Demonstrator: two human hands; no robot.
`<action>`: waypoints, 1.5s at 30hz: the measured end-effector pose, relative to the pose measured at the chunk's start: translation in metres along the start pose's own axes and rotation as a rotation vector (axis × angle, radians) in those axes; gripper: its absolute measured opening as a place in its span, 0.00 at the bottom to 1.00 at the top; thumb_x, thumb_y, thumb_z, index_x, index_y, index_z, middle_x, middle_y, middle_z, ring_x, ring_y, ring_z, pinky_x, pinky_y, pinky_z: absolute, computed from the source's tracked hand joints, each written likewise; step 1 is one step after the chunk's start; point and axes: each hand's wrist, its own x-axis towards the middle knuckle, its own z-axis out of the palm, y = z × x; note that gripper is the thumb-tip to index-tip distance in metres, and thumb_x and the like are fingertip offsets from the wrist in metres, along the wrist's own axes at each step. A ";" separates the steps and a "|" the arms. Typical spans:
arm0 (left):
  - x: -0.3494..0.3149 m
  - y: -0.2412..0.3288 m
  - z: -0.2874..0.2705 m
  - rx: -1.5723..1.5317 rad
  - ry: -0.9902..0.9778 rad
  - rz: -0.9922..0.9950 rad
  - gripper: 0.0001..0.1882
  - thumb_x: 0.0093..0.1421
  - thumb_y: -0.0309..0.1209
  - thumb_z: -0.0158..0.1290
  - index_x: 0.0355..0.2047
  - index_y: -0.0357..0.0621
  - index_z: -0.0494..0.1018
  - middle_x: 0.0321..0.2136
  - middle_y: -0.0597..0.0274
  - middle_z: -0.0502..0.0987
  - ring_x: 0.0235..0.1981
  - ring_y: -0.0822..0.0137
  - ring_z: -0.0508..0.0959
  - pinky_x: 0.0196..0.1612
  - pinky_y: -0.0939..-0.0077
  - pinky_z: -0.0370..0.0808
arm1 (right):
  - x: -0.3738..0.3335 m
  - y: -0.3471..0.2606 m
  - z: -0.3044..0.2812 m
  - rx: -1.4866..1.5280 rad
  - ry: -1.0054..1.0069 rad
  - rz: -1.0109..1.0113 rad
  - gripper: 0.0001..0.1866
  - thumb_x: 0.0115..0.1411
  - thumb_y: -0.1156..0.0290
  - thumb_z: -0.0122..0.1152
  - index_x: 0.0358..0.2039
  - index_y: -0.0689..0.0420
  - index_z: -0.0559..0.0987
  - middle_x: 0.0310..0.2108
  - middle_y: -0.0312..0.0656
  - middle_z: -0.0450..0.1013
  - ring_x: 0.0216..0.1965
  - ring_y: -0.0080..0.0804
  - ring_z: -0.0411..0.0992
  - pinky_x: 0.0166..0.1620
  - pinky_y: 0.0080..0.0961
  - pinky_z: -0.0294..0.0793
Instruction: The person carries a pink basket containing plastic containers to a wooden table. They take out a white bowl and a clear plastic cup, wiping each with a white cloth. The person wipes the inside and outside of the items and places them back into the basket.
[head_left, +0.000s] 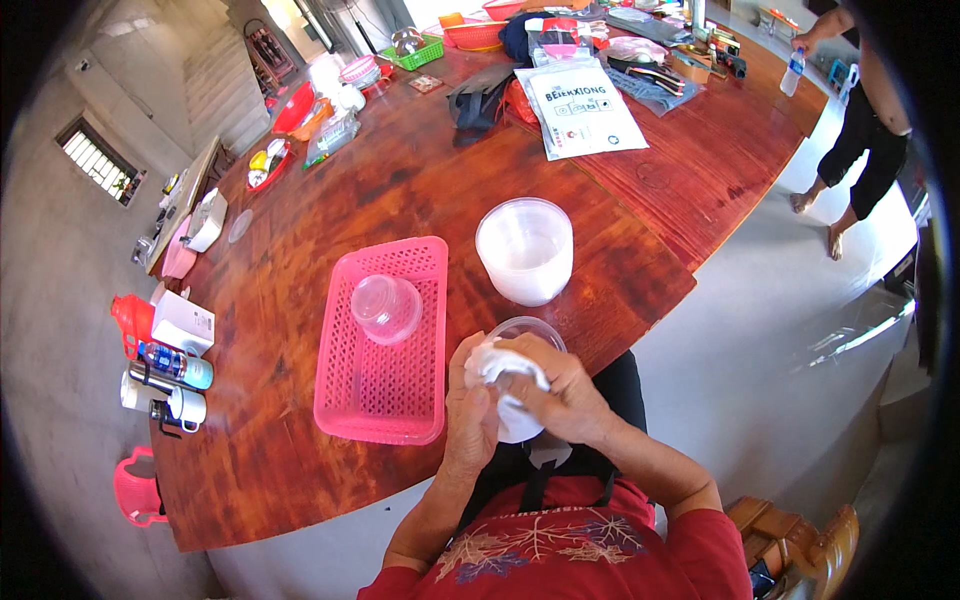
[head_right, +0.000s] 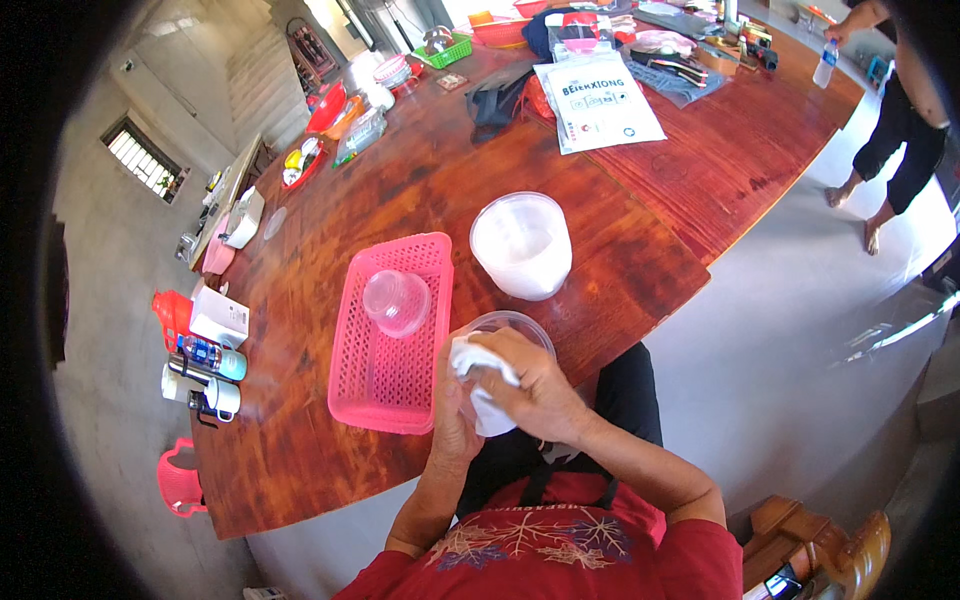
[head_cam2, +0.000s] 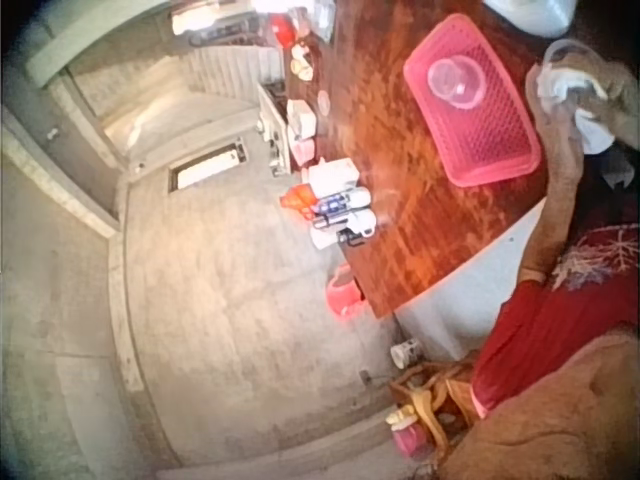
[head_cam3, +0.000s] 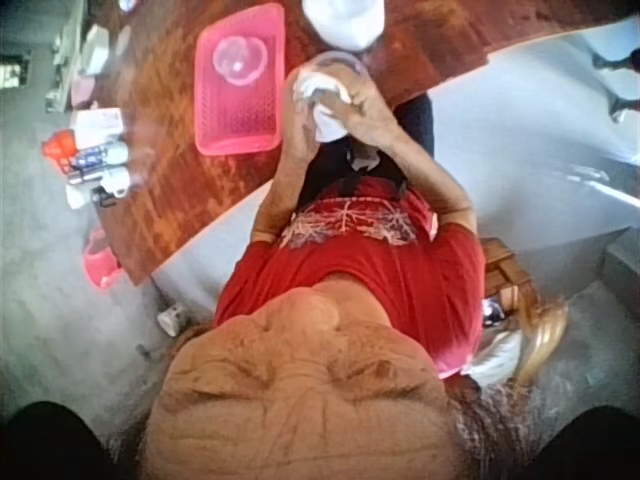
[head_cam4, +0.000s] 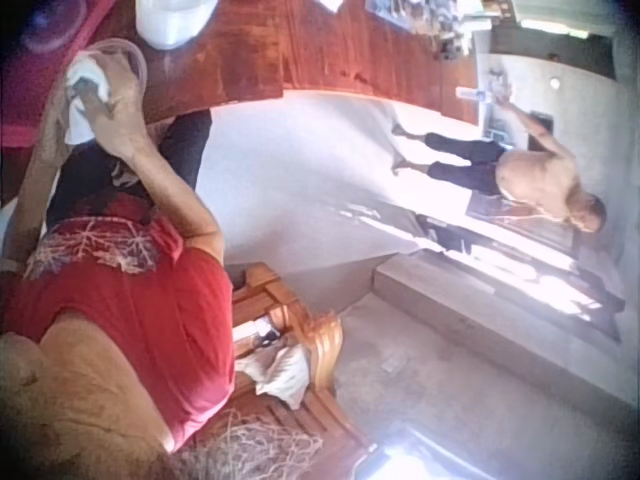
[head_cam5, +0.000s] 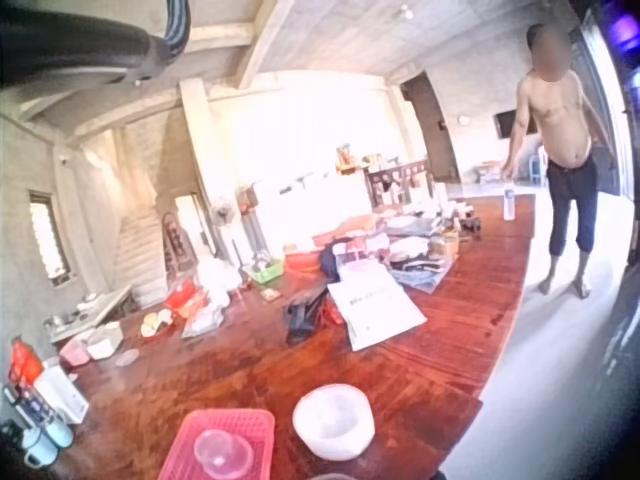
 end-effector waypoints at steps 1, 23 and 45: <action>0.000 -0.002 -0.002 -0.025 0.023 -0.019 0.40 0.56 0.43 0.55 0.62 0.41 0.50 0.55 0.51 0.64 0.55 0.61 0.67 0.58 0.68 0.66 | -0.002 0.004 0.003 -0.195 -0.006 -0.187 0.18 0.53 0.79 0.59 0.46 0.63 0.71 0.40 0.48 0.68 0.44 0.45 0.69 0.48 0.34 0.67; -0.007 0.025 0.016 -0.014 -0.039 -0.163 0.36 0.54 0.19 0.52 0.62 0.44 0.50 0.56 0.54 0.60 0.52 0.59 0.70 0.35 0.73 0.82 | 0.014 0.004 -0.023 -1.355 0.267 -0.477 0.36 0.38 0.61 0.66 0.53 0.55 0.73 0.41 0.44 0.66 0.37 0.36 0.67 0.34 0.32 0.66; -0.015 0.058 0.024 0.577 -0.201 -0.162 0.45 0.48 0.29 0.62 0.63 0.43 0.50 0.50 0.54 0.70 0.50 0.67 0.71 0.53 0.73 0.68 | 0.019 -0.009 -0.036 -1.192 -0.147 -0.753 0.18 0.41 0.74 0.63 0.37 0.60 0.73 0.32 0.45 0.66 0.28 0.41 0.69 0.27 0.36 0.69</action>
